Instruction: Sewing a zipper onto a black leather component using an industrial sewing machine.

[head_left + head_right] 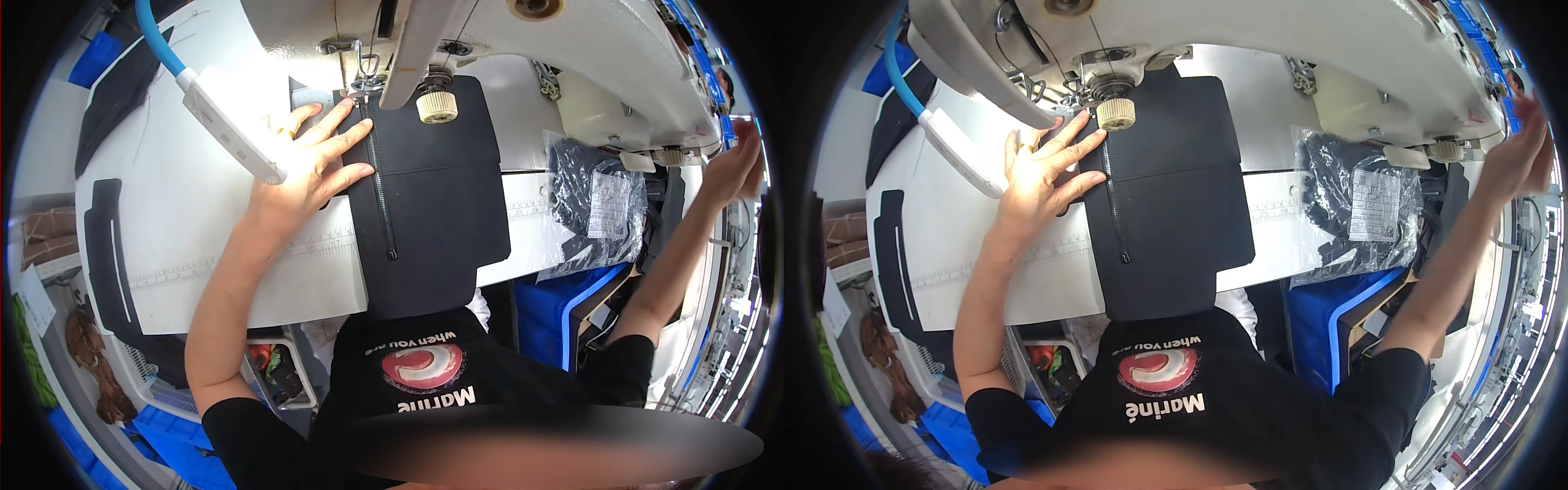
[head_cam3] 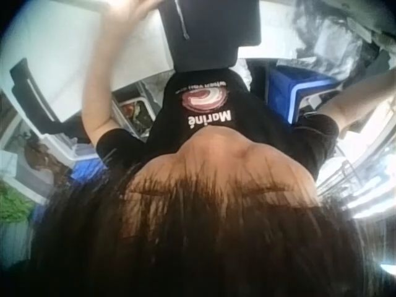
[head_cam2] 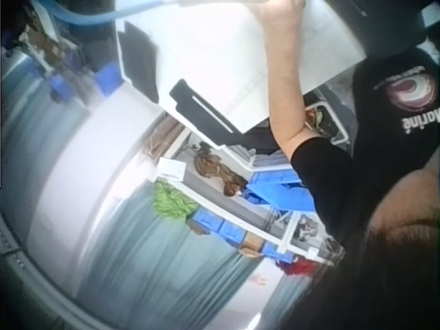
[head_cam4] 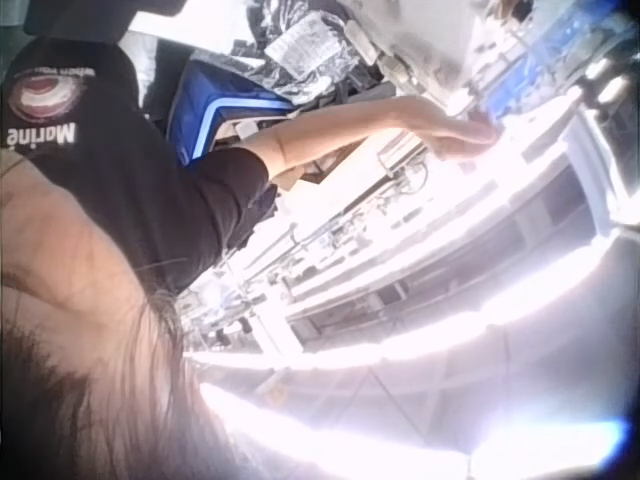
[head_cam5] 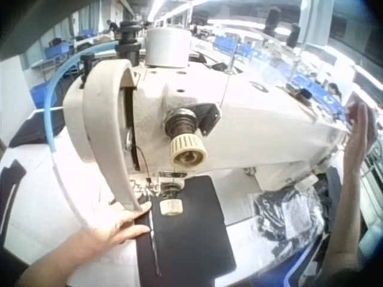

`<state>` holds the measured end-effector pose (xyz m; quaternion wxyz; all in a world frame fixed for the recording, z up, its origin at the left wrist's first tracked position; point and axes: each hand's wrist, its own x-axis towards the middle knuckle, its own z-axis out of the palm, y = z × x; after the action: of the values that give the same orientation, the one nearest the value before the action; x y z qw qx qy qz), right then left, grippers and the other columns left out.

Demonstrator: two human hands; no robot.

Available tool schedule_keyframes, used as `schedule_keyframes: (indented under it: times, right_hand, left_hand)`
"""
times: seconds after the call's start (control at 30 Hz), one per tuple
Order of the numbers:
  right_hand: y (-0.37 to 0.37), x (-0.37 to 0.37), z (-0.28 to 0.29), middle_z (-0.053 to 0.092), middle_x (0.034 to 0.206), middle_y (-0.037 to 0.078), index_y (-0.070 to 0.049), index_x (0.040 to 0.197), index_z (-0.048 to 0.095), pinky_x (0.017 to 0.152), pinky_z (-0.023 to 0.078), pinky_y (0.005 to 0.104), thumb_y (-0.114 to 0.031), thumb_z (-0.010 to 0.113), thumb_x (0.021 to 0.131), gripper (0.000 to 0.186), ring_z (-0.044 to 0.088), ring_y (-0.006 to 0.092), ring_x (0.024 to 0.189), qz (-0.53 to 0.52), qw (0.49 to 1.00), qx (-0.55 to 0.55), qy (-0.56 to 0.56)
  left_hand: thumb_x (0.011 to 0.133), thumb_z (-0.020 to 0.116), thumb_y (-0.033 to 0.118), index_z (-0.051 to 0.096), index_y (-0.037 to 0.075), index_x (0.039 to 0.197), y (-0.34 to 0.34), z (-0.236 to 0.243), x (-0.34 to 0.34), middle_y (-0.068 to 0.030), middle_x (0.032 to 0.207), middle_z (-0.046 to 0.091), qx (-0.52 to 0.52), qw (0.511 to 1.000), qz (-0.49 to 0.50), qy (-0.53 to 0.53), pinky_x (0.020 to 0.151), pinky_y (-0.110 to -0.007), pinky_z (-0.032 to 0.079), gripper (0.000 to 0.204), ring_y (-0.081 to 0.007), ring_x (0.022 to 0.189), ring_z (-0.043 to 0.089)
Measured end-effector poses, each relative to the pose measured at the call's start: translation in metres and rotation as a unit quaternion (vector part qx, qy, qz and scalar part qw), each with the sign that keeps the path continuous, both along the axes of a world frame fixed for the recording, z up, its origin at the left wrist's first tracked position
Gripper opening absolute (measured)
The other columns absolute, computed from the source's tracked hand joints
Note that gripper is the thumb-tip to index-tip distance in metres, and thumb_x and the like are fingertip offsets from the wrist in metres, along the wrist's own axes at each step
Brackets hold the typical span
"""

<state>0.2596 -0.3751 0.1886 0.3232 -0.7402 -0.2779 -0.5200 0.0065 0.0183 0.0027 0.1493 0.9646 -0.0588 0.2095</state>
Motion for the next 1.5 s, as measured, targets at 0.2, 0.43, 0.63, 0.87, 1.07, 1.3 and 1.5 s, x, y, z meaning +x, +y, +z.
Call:
schedule_keyframes:
  times: [0.2, 0.43, 0.63, 0.87, 1.07, 1.3, 1.5]
  right_hand:
    - [0.173, -0.132, -0.136, 0.062, 0.116, 0.009, -0.007, 0.111, 0.063, 0.091, 0.045, 0.0406, -0.024, 0.072, 0.081, 0.036, 0.057, 0.0291, 0.108, 0.353, 0.828, -0.394, 0.187]
    - [0.202, -0.117, -0.192, 0.064, 0.111, 0.008, -0.008, 0.109, 0.065, 0.089, 0.044, 0.0396, -0.035, 0.071, 0.081, 0.039, 0.057, 0.0261, 0.107, 0.344, 0.855, -0.356, 0.156]
    - [0.203, -0.119, -0.188, 0.064, 0.104, 0.007, -0.009, 0.108, 0.066, 0.085, 0.045, 0.0361, -0.028, 0.071, 0.081, 0.033, 0.058, 0.0244, 0.101, 0.332, 0.88, -0.325, 0.097]
    - [0.204, -0.12, -0.189, 0.061, 0.089, 0.005, -0.011, 0.102, 0.068, 0.056, 0.051, 0.032, -0.015, 0.067, 0.08, 0.023, 0.063, 0.0198, 0.069, 0.282, 0.883, -0.351, 0.13]
    - [0.205, -0.115, -0.201, 0.061, 0.075, 0.004, -0.013, 0.112, 0.065, 0.048, 0.05, 0.0308, -0.015, 0.066, 0.083, 0.029, 0.061, 0.0198, 0.056, 0.279, 0.883, -0.355, 0.124]
    - [0.176, -0.134, -0.144, 0.059, 0.091, 0.009, -0.009, 0.11, 0.063, 0.071, 0.051, 0.0372, -0.026, 0.07, 0.079, 0.036, 0.062, 0.0258, 0.087, 0.339, 0.794, -0.423, 0.274]
    - [0.105, -0.203, -0.148, 0.061, 0.119, 0.015, -0.001, 0.116, 0.059, 0.094, 0.048, 0.0431, -0.025, 0.079, 0.069, 0.056, 0.058, 0.0351, 0.111, 0.433, 0.724, -0.493, 0.215]
  left_hand:
    - [0.074, 0.076, 0.041, 0.07, 0.018, 0.116, 0.0, -0.003, -0.001, -0.0045, 0.123, 0.065, 0.009, 1.0, -0.003, -0.008, 0.1, -0.045, 0.036, 0.048, -0.0318, 0.11, 0.058]
    - [0.071, 0.077, 0.04, 0.071, 0.018, 0.112, 0.0, -0.004, 0.0, -0.0046, 0.12, 0.067, -0.005, 1.0, -0.011, -0.025, 0.096, -0.042, 0.041, 0.047, -0.0322, 0.108, 0.059]
    - [0.073, 0.076, 0.04, 0.071, 0.017, 0.114, 0.002, -0.003, 0.0, -0.0045, 0.122, 0.065, -0.013, 1.0, -0.003, -0.002, 0.098, -0.042, 0.04, 0.048, -0.0344, 0.113, 0.056]
    - [0.073, 0.077, 0.037, 0.071, 0.016, 0.114, 0.003, -0.003, -0.003, -0.005, 0.123, 0.065, -0.04, 0.999, 0.0, 0.013, 0.101, -0.045, 0.04, 0.046, -0.0363, 0.118, 0.052]
    - [0.071, 0.079, 0.033, 0.072, 0.016, 0.112, 0.007, -0.008, -0.005, -0.0056, 0.123, 0.065, -0.052, 0.999, -0.005, 0.005, 0.1, -0.044, 0.042, 0.045, -0.0376, 0.119, 0.051]
    - [0.074, 0.078, 0.029, 0.068, 0.012, 0.114, 0.001, 0.004, -0.017, -0.0064, 0.123, 0.064, -0.066, 0.998, -0.002, -0.007, 0.104, -0.046, 0.038, 0.045, -0.0339, 0.12, 0.051]
    - [0.073, 0.077, 0.038, 0.06, 0.011, 0.125, -0.053, 0.024, -0.103, -0.0062, 0.127, 0.059, -0.022, 0.988, -0.139, 0.055, 0.112, -0.055, 0.02, 0.061, -0.0307, 0.128, 0.047]
